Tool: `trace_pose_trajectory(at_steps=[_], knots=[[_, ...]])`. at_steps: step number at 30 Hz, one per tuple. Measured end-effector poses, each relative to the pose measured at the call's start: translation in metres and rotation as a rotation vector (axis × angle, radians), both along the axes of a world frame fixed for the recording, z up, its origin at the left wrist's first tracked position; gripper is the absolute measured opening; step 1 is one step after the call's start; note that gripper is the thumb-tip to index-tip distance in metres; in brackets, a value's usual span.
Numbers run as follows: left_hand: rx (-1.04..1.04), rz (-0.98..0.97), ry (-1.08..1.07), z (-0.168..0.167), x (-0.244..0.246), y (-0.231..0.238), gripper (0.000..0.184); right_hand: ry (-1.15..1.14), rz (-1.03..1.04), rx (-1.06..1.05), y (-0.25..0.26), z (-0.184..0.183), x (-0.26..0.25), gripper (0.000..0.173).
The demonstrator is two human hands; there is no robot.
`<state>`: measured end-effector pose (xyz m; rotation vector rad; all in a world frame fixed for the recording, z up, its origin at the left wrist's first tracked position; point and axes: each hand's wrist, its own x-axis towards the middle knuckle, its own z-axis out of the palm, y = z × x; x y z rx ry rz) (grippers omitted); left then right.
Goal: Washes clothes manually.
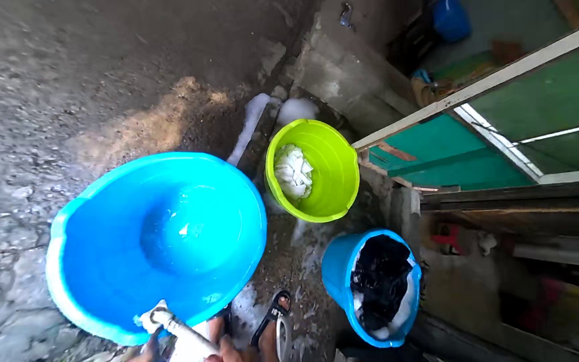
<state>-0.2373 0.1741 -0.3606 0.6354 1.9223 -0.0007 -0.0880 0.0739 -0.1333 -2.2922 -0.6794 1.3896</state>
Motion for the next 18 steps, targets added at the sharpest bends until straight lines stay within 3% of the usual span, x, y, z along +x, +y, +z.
trace_pose_trajectory(at_steps=[3, 6, 9, 12, 15, 18], knots=[[0.088, 0.175, -0.281, -0.034, -0.003, -0.008, 0.059, 0.061, 0.041, 0.002, 0.0, -0.004, -0.009, 0.047], [0.082, 0.212, -0.33, -0.059, -0.018, -0.004, 0.055, 0.102, 0.063, 0.035, -0.001, -0.005, -0.017, 0.045], [0.146, 0.224, -0.281, -0.037, 0.006, 0.008, 0.049, 0.119, 0.019, 0.01, -0.003, -0.009, -0.017, 0.044], [0.287, -0.02, -0.097, 0.006, 0.022, 0.029, 0.049, 0.154, -0.068, -0.097, -0.003, -0.004, 0.001, 0.044], [0.352, 0.022, 0.019, 0.047, 0.052, 0.066, 0.048, 0.099, -0.097, -0.064, -0.006, 0.006, 0.017, 0.045], [0.456, 0.135, -0.011, 0.08, 0.084, 0.1, 0.05, 0.034, -0.122, 0.04, -0.02, 0.013, 0.021, 0.047]])
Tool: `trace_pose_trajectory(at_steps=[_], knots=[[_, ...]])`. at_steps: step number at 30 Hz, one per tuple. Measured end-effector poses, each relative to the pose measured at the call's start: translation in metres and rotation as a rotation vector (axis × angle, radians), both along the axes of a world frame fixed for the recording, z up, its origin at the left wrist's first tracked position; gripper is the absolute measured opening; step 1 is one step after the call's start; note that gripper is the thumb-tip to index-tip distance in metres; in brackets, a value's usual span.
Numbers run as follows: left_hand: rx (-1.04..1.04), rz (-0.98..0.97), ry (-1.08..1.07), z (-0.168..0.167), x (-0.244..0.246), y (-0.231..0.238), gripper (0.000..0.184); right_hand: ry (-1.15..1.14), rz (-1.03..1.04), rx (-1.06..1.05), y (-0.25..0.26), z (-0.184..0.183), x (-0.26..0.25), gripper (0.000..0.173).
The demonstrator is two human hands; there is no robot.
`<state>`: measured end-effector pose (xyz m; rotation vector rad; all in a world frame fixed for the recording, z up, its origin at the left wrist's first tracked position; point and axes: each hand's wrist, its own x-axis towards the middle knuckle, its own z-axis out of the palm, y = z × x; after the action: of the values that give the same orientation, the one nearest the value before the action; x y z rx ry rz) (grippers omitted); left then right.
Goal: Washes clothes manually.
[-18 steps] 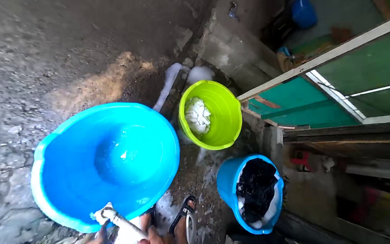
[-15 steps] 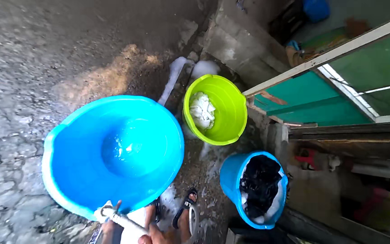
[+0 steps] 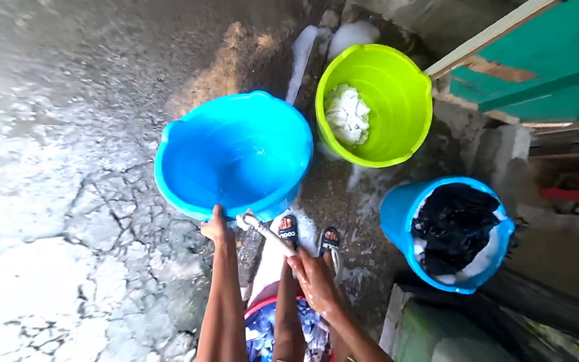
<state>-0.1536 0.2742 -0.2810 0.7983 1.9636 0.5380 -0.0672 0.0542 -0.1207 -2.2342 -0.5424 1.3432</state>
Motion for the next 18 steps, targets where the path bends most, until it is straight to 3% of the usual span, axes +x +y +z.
trace_pose_trajectory(at_steps=[3, 5, 10, 14, 18], knots=[[0.119, 0.061, -0.037, 0.038, 0.025, 0.024, 0.054, -0.028, -0.122, 0.066, -0.024, 0.004, -0.002, 0.046], [0.198, -0.02, 0.02, 0.055, 0.027, 0.033, 0.055, -0.111, -0.218, 0.119, -0.04, 0.002, -0.003, 0.046], [0.283, -0.404, 0.16, 0.085, 0.0, 0.012, 0.053, -0.202, -0.287, 0.161, -0.074, -0.002, 0.009, 0.051], [0.279, -0.657, 0.315, 0.106, -0.019, -0.014, 0.05, -0.058, -0.343, 0.268, -0.086, 0.001, 0.019, 0.045], [0.243, -1.079, 0.48, 0.115, -0.025, -0.039, 0.054, 0.035, -0.428, 0.379, -0.099, 0.004, 0.022, 0.041]])
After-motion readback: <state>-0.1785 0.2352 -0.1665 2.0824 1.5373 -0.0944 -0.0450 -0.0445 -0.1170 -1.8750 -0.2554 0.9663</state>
